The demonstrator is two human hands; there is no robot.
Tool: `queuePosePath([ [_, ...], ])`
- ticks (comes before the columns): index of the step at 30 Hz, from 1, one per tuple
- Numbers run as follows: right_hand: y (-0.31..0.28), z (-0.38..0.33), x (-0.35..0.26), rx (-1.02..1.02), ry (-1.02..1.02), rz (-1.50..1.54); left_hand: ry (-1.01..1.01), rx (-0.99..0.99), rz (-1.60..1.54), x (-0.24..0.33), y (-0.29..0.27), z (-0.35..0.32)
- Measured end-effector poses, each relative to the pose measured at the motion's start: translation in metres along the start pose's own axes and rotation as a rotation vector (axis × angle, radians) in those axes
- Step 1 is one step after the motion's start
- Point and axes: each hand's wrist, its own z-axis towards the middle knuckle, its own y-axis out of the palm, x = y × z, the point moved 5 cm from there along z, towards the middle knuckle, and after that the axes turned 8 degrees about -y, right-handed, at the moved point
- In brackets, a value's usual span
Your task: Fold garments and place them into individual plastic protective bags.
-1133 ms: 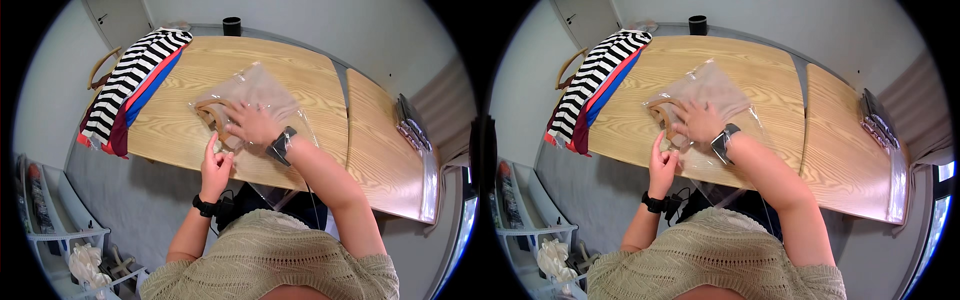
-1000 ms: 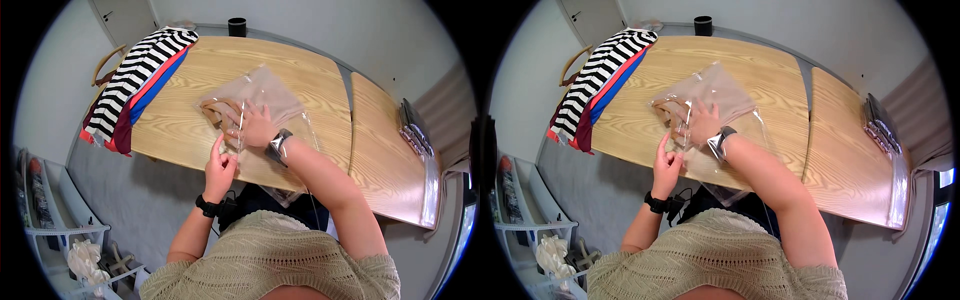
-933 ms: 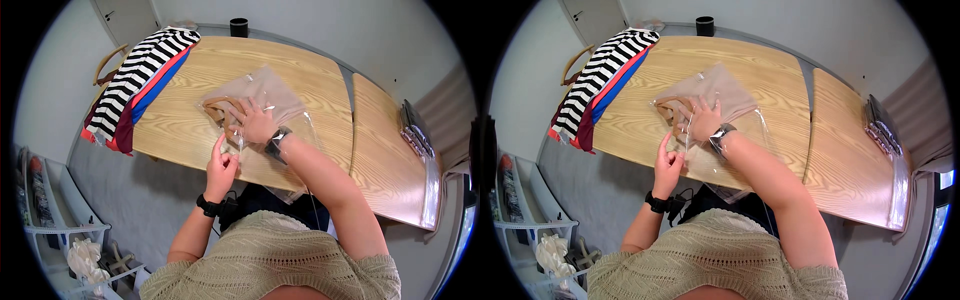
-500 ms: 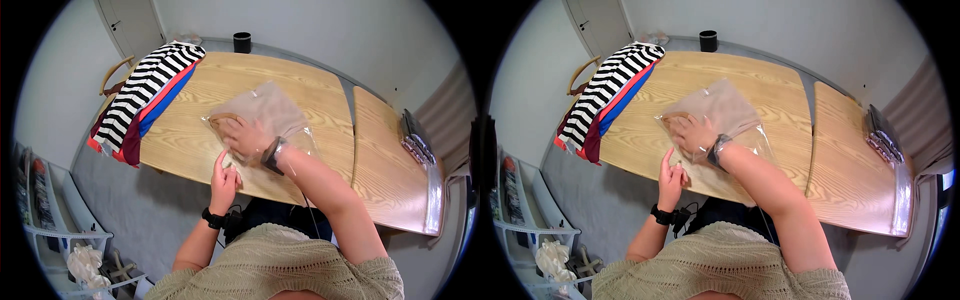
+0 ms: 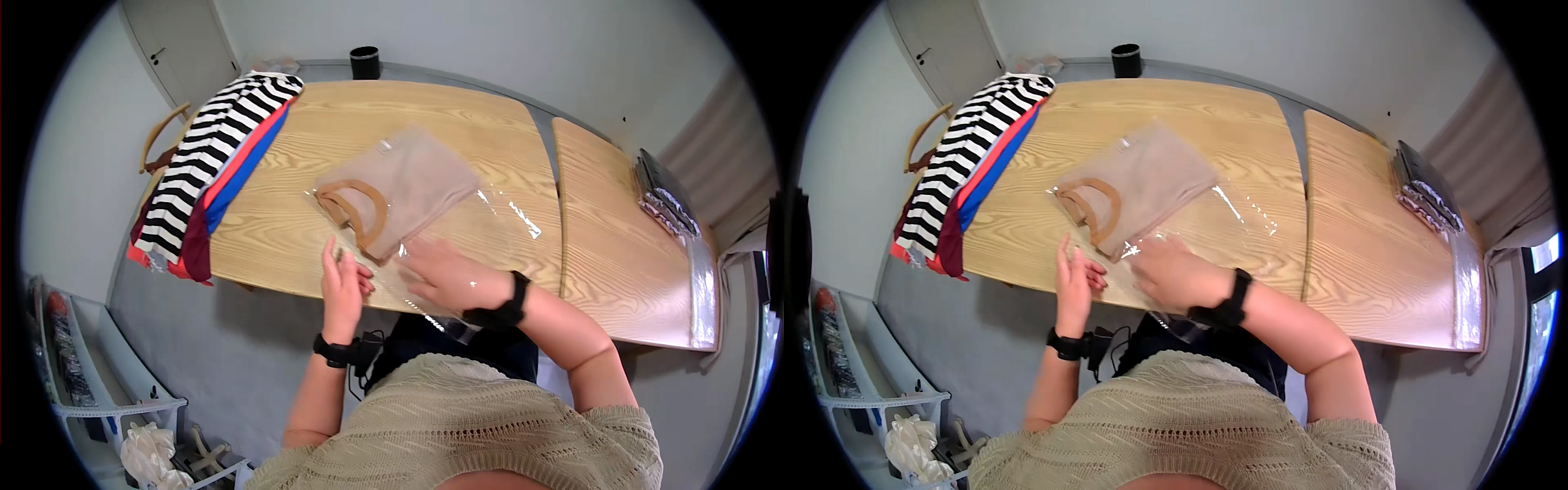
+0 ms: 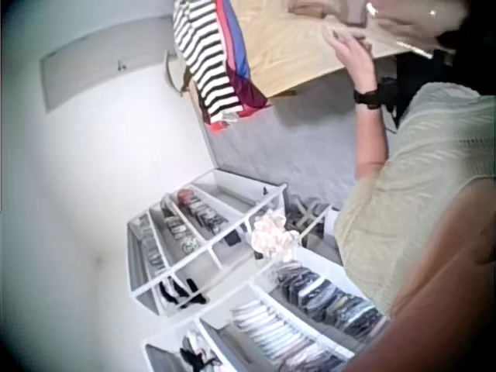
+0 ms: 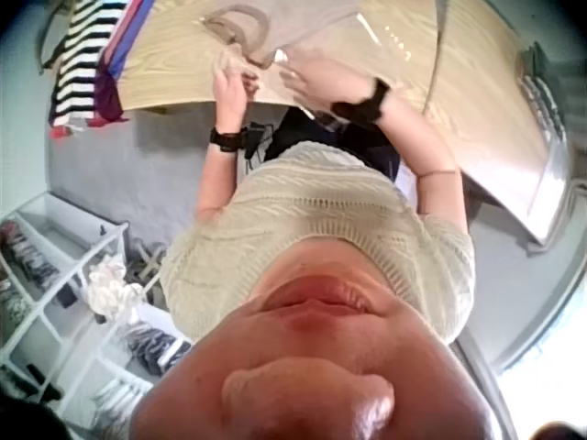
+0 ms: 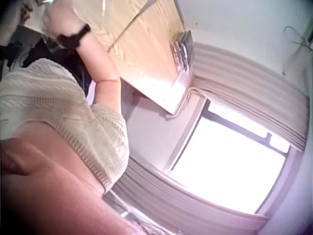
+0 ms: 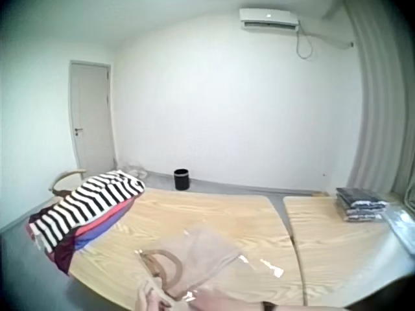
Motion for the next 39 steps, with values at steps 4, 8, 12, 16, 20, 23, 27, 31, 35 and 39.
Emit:
queuePosePath([
  [4,-0.066,-0.062,0.003,-0.029,0.344,1.165,-0.107,-0.013,0.006,0.0,-0.009,0.011],
  [8,-0.098,-0.126,0.111,0.891,0.459,0.783,-0.148,-0.067,0.069,0.007,0.002,0.018],
  [12,-0.067,-0.152,0.163,0.908,0.755,0.375,-0.138,-0.051,0.134,0.002,0.009,0.021],
  [16,-0.033,-0.158,0.16,0.648,0.89,0.878,-0.147,-0.126,0.172,-0.005,0.009,0.028],
  [20,-0.025,-0.195,0.151,0.781,0.882,0.786,-0.203,-0.167,0.232,-0.003,0.018,0.039],
  [23,-0.027,-0.227,0.106,0.826,0.908,0.841,-0.229,-0.257,0.327,0.004,0.041,0.044],
  [27,-0.011,-0.261,0.067,0.98,0.975,0.878,-0.141,-0.306,0.399,0.004,0.066,0.053],
  [31,0.002,-0.272,0.044,1.032,0.934,0.895,-0.163,-0.362,0.34,0.007,0.063,0.052],
  [35,0.011,-0.275,0.038,0.924,0.801,0.742,-0.134,-0.324,0.316,0.004,0.041,0.039],
  [39,0.003,-0.282,0.044,0.756,0.773,0.739,0.314,-0.219,0.61,0.012,0.007,0.025],
])
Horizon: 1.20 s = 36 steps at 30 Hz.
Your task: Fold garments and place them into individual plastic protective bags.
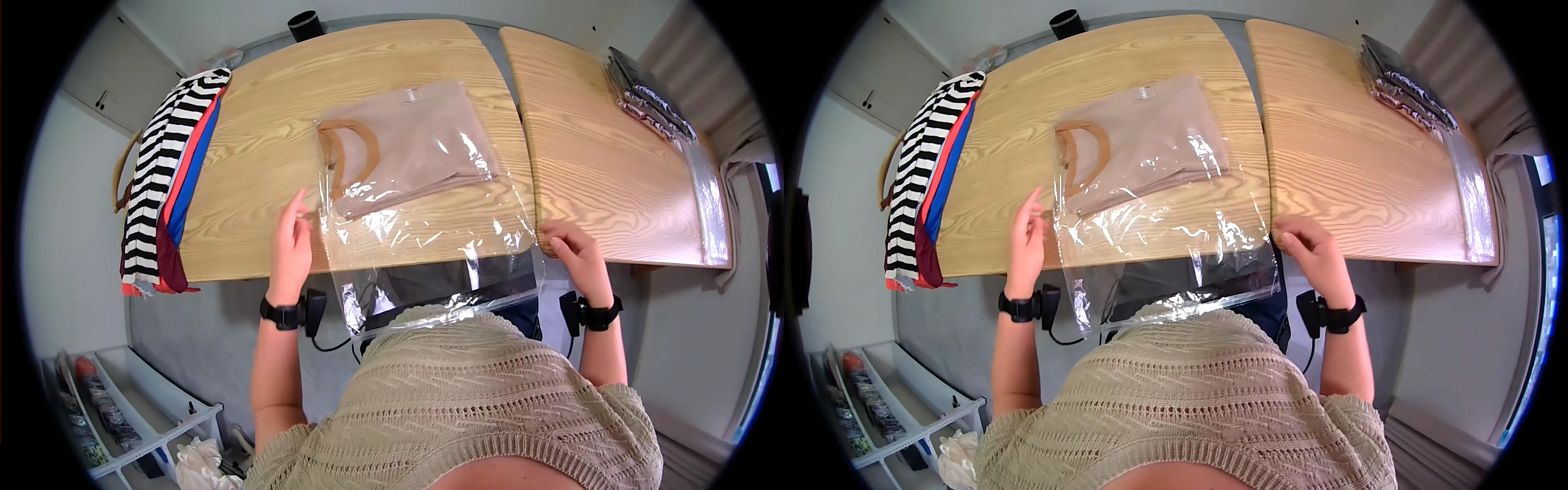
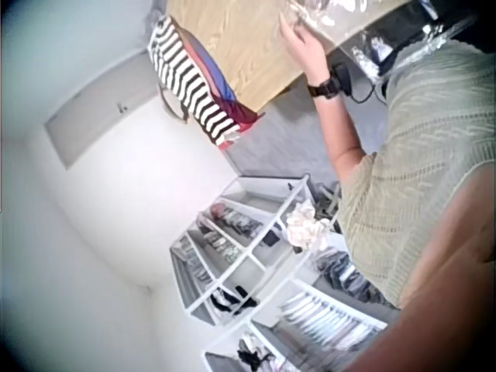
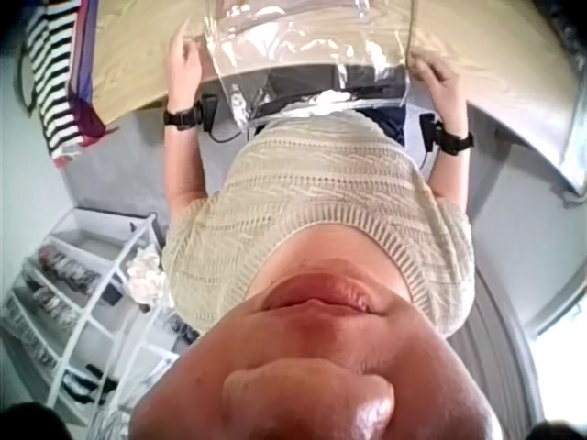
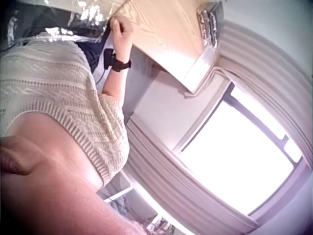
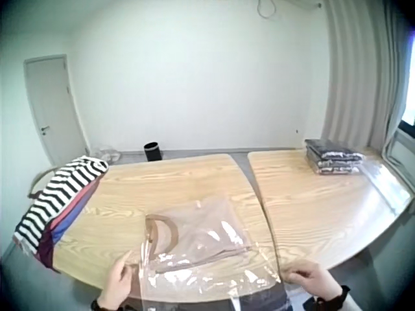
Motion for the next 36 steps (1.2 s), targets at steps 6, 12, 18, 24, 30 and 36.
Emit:
queuePosePath([
  [6,0.017,0.052,-0.057,-0.195,-0.522,-0.819,0.521,-0.222,0.448,0.044,0.006,-0.026],
  [12,0.059,0.096,-0.066,-0.484,-0.858,-1.193,0.591,-0.298,0.557,0.041,0.017,-0.027],
  [18,0.066,0.11,-0.055,-0.709,-0.861,-1.226,0.591,-0.385,0.534,0.043,0.021,-0.022],
  [24,0.062,0.094,-0.061,-0.645,-0.84,-1.202,0.6,-0.387,0.559,0.042,0.022,-0.023],
  [30,0.038,0.079,-0.042,-0.668,-0.566,-0.902,0.696,-0.266,0.503,0.042,0.018,-0.024],
  [36,0.025,0.071,-0.047,-0.596,-0.476,-0.547,0.526,-0.29,0.226,0.048,0.009,-0.027],
])
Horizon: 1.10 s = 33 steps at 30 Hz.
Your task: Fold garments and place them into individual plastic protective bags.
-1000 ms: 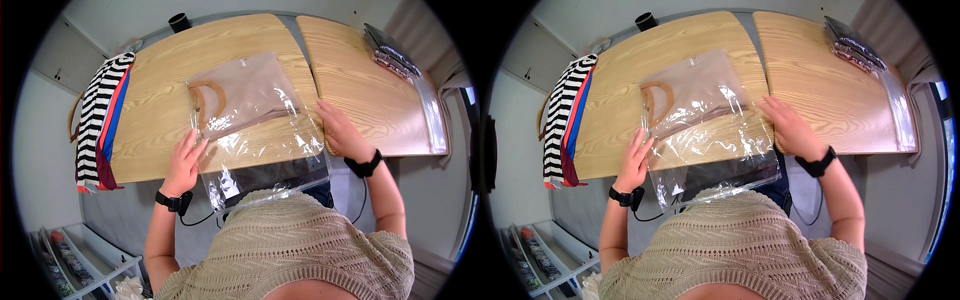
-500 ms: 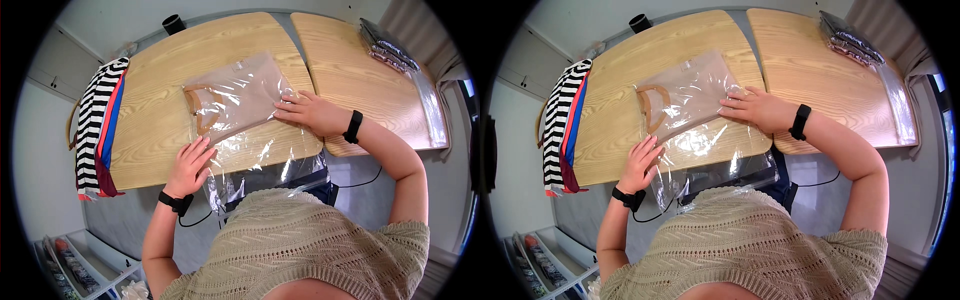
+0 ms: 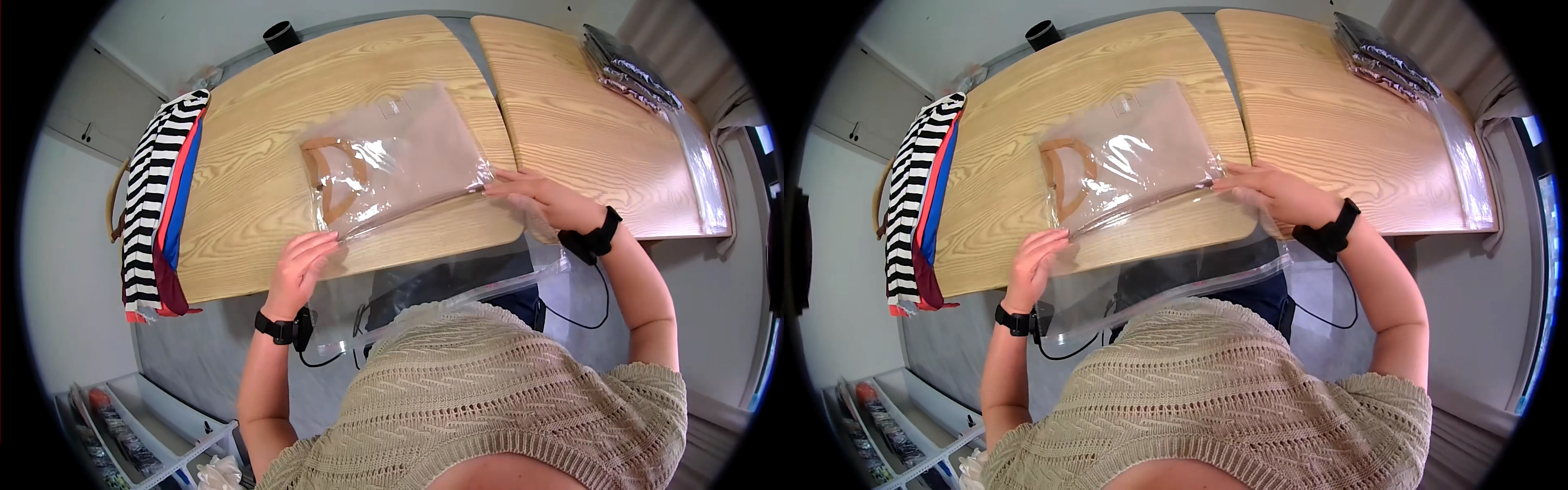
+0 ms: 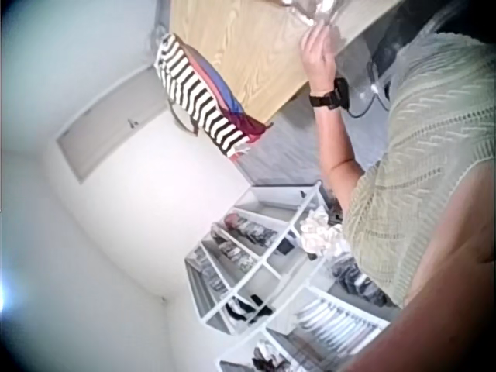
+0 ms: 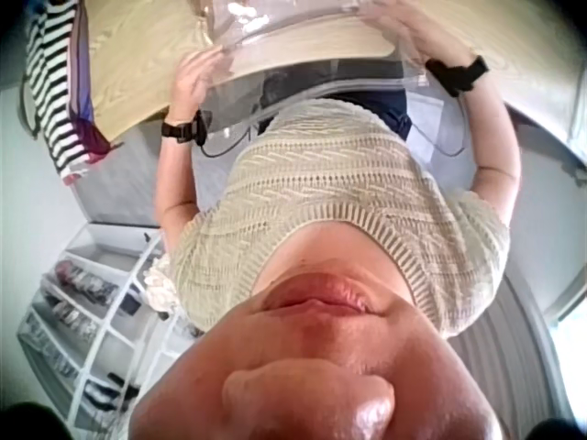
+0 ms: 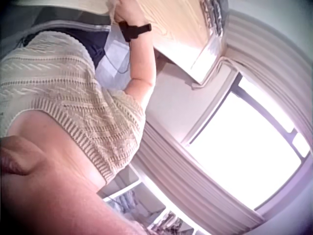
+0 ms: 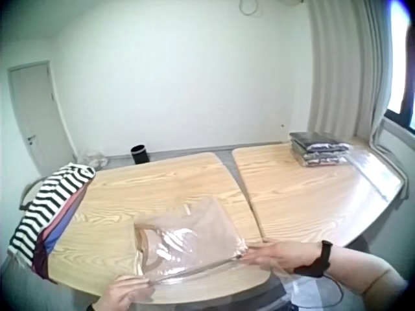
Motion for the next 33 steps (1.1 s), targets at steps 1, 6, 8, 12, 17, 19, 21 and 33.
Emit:
queuePosePath([
  [1,0.002,-0.002,-0.003,0.0,0.0,-0.002,-0.077,0.007,-0.099,0.001,-0.001,-0.001],
  [6,0.017,-0.017,0.003,0.398,0.312,0.129,-0.253,0.136,-0.183,0.004,0.003,-0.014],
  [8,0.018,-0.019,0.005,0.571,0.365,0.106,-0.309,0.181,-0.189,0.0,0.01,-0.019],
  [12,0.03,-0.017,0.008,0.721,0.426,0.122,-0.568,0.278,-0.474,-0.011,0.023,-0.021],
  [17,0.041,-0.018,0.011,0.939,0.479,0.334,-0.694,0.344,-0.559,-0.012,0.028,-0.01],
  [19,0.042,-0.017,0.015,0.908,0.562,0.296,-0.737,0.373,-0.499,-0.014,0.028,-0.006],
  [21,0.04,-0.015,0.012,0.893,0.621,0.304,-0.814,0.401,-0.549,-0.015,0.029,0.0],
  [33,0.031,-0.012,0.001,1.003,0.572,0.111,-0.917,0.329,-0.478,-0.03,0.03,0.01],
])
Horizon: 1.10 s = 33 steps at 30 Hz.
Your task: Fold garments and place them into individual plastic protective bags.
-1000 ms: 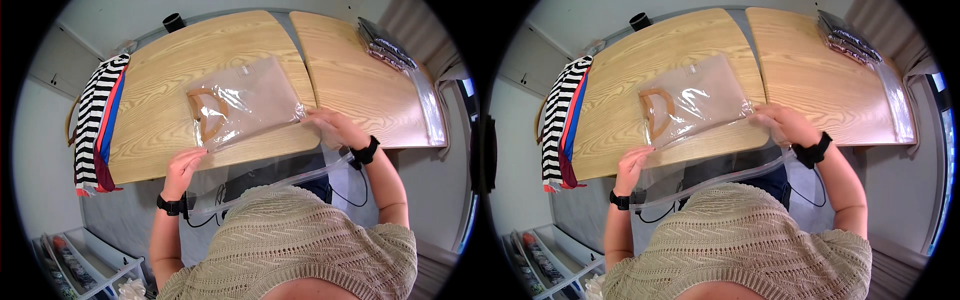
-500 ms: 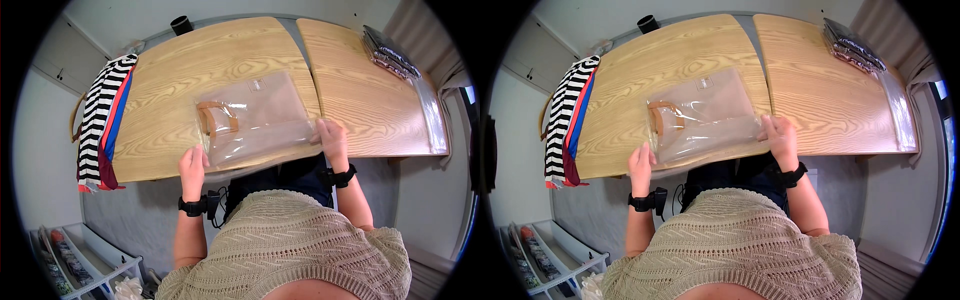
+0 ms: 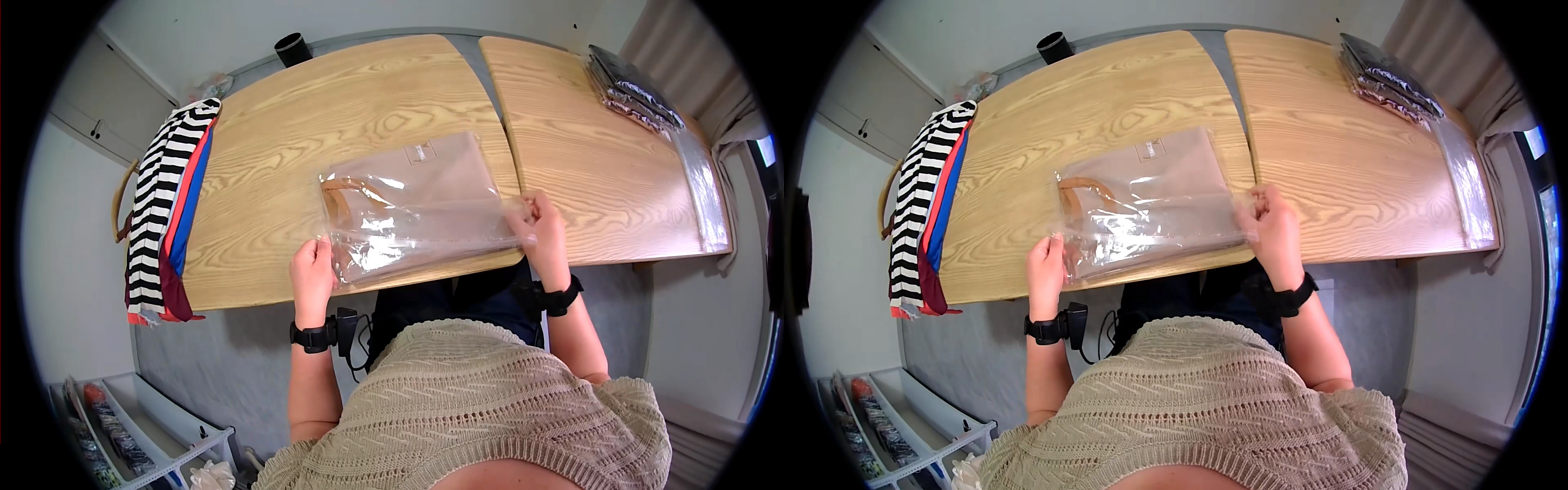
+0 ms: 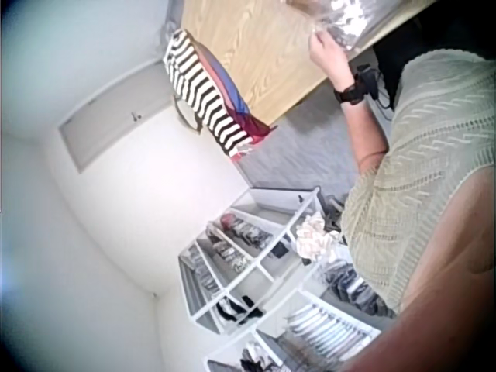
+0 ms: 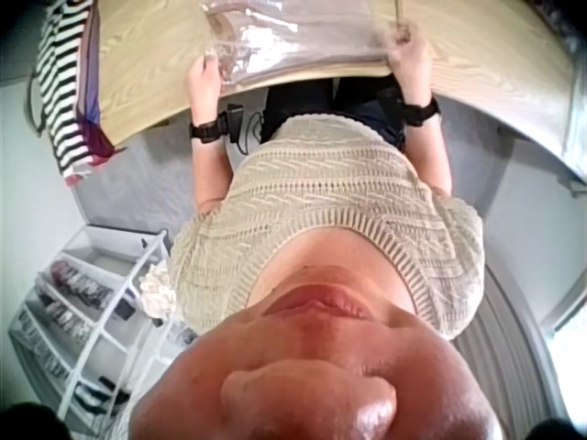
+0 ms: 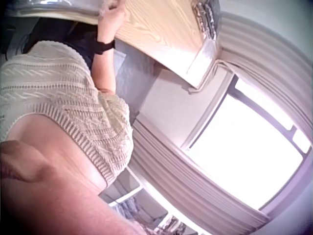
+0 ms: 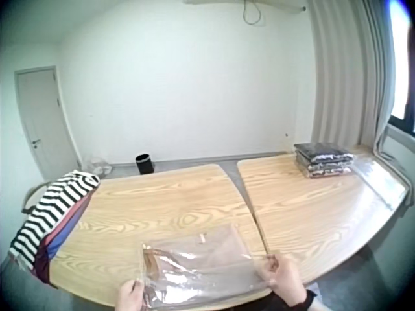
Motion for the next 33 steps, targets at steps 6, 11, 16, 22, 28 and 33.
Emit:
queuePosePath([
  [6,0.003,0.045,-0.018,-0.252,-0.035,0.171,-0.006,-0.001,0.023,-0.002,-0.001,0.003],
  [11,0.024,0.064,0.002,-0.417,0.271,0.319,-0.036,-0.013,-0.023,-0.003,0.002,0.005],
  [16,0.032,0.058,0.022,-0.462,0.345,0.296,-0.01,-0.015,0.019,-0.006,0.002,0.006],
  [22,0.006,0.025,0.023,-0.165,0.261,0.4,-0.007,-0.005,0.003,-0.009,-0.001,0.001],
  [28,-0.002,-0.005,0.011,-0.075,0.104,0.187,-0.012,0.003,-0.032,-0.005,0.003,0.006],
  [33,-0.01,0.001,0.001,0.008,0.059,-0.071,0.045,-0.021,0.002,-0.001,0.006,0.004],
])
